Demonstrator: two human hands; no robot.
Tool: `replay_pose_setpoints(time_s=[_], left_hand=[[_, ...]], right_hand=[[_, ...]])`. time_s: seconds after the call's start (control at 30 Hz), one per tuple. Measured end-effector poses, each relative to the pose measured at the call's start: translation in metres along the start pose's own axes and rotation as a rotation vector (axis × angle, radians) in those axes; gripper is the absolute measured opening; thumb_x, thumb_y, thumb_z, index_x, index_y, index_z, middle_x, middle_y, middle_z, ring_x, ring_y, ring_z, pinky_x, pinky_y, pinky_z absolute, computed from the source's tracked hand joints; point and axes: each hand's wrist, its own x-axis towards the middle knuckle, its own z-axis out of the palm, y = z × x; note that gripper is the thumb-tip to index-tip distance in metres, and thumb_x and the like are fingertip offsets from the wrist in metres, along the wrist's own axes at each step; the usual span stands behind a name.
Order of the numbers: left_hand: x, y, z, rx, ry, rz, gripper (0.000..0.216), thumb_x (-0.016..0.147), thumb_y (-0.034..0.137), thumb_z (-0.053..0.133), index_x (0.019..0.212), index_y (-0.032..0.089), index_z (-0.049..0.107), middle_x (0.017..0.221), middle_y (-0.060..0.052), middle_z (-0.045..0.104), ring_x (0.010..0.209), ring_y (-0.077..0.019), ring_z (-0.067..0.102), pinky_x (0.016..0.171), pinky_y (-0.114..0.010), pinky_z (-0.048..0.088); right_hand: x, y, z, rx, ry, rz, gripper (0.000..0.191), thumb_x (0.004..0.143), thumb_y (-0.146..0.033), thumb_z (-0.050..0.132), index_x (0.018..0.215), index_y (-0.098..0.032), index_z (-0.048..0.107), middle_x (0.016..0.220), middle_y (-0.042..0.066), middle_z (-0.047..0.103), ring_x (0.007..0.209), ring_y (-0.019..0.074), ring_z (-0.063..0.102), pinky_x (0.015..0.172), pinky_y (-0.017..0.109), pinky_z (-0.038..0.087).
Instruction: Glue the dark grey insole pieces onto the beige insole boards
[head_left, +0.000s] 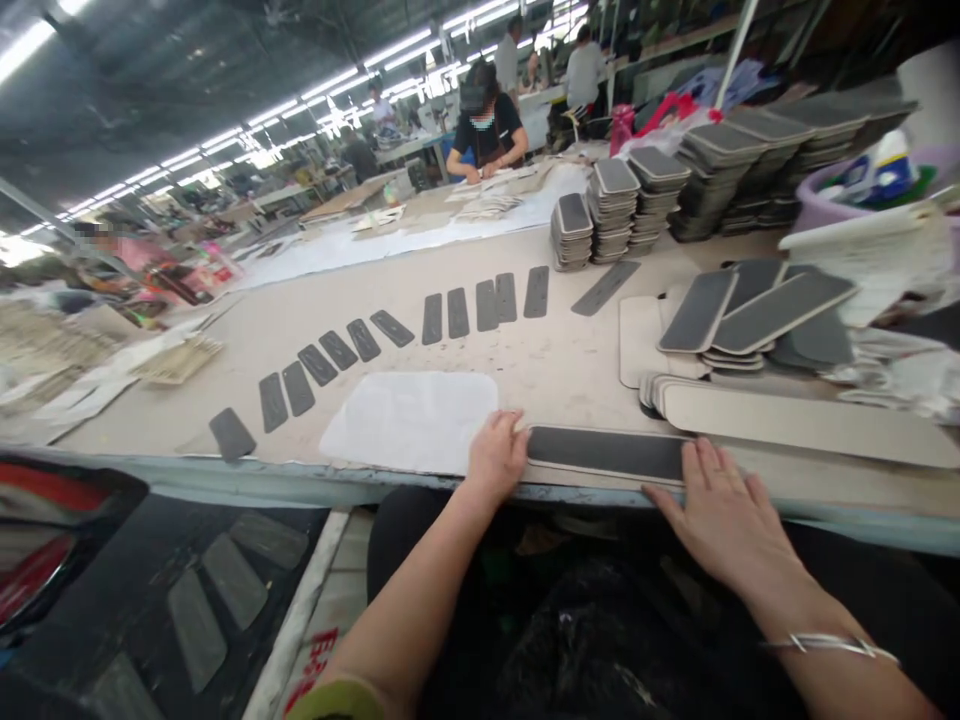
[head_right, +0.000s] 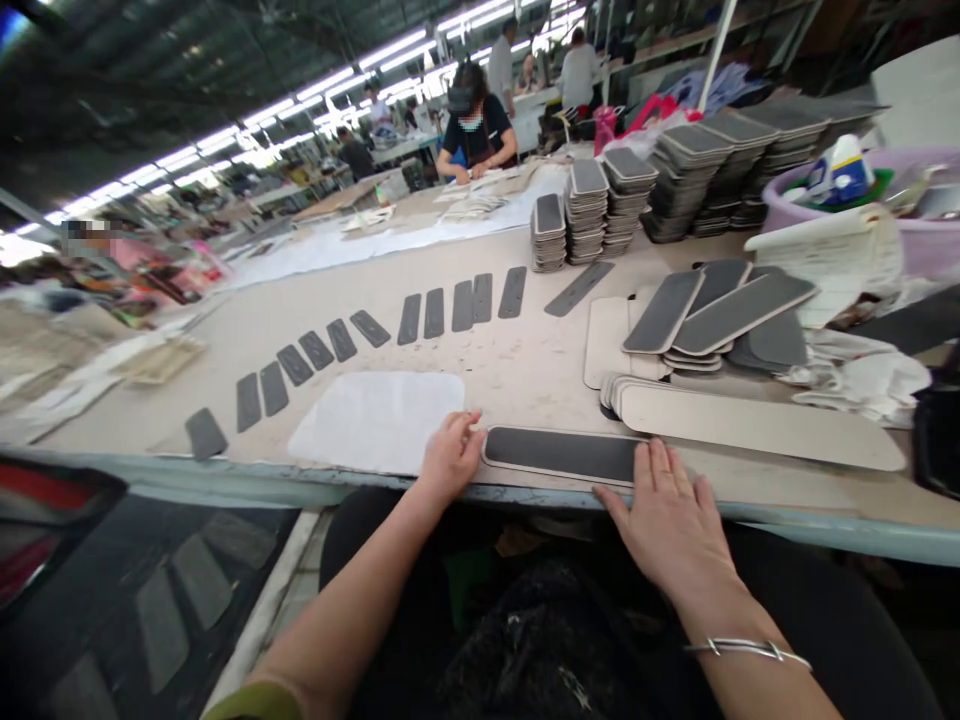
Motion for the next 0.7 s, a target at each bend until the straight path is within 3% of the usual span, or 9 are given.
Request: replay_pose_setpoints(time_s=[0.1,0.2,0.3,0.5,0.6,0.7], left_hand=[[-0.01,0.04,0.012,0.064,-0.111,0.321,0.048,0.09,0.041,0.037,0.13,0.016,0.041,0.137,-0.011,0.04,0.13,-0.0231,0.031,0.107,-0.038,0.027],[-0.015,0.062,0.03,0.138,-0.262,0.431,0.065,0.087,0.054,0.033,0.136,0.01,0.032,0.144,-0.015,0.029,0.136,-0.0273,0.018,0.109,-0.045,0.018],[-0.019,0.049,0.034,0.221,-0.32,0.383,0.072,0.086,0.058,0.03,0.137,0.008,0.028,0.146,-0.016,0.024,0.136,-0.0275,0.015,0.11,-0.047,0.015],[-0.029,0.0,0.01,0.339,-0.344,0.349,0.072,0.087,0.056,0.03,0.139,0.007,0.022,0.148,-0.016,0.018,0.137,-0.0261,0.011,0.11,-0.045,0.017],[-0.03,-0.003,0.009,0.358,-0.332,0.347,0.071,0.088,0.055,0.03,0.139,0.007,0.024,0.147,-0.017,0.019,0.137,-0.0265,0.013,0.11,-0.045,0.018],[-0.03,-0.001,0.014,0.367,-0.311,0.354,0.068,0.089,0.052,0.03,0.138,0.007,0.025,0.146,-0.017,0.021,0.137,-0.0264,0.014,0.109,-0.046,0.019]], right_hand=[[0.001,0.003,0.004,0.012,0.027,-0.001,0.082,0.085,-0.061,0.013,0.14,-0.002,0.023,0.147,0.014,0.016,0.134,0.0276,0.012,0.106,0.05,0.018],[0.001,0.004,0.006,0.029,0.048,-0.003,0.082,0.085,-0.062,0.013,0.139,-0.001,0.023,0.146,0.015,0.018,0.134,0.028,0.013,0.106,0.051,0.017],[0.0,0.003,0.005,0.043,0.039,-0.013,0.081,0.085,-0.061,0.016,0.14,-0.002,0.023,0.147,0.016,0.017,0.134,0.0281,0.013,0.106,0.05,0.017],[0.003,0.003,0.002,0.067,0.031,0.009,0.079,0.085,-0.062,0.022,0.139,-0.005,0.027,0.146,0.018,0.016,0.133,0.0311,0.015,0.105,0.05,0.018],[0.008,0.01,-0.004,0.138,0.067,0.029,0.072,0.087,-0.058,0.023,0.132,-0.004,0.039,0.139,0.021,0.032,0.128,0.031,0.026,0.103,0.046,0.025],[0.014,0.018,-0.017,0.213,0.118,0.111,0.067,0.087,-0.055,0.031,0.127,-0.002,0.042,0.119,0.021,0.051,0.113,0.0295,0.045,0.096,0.04,0.035]])
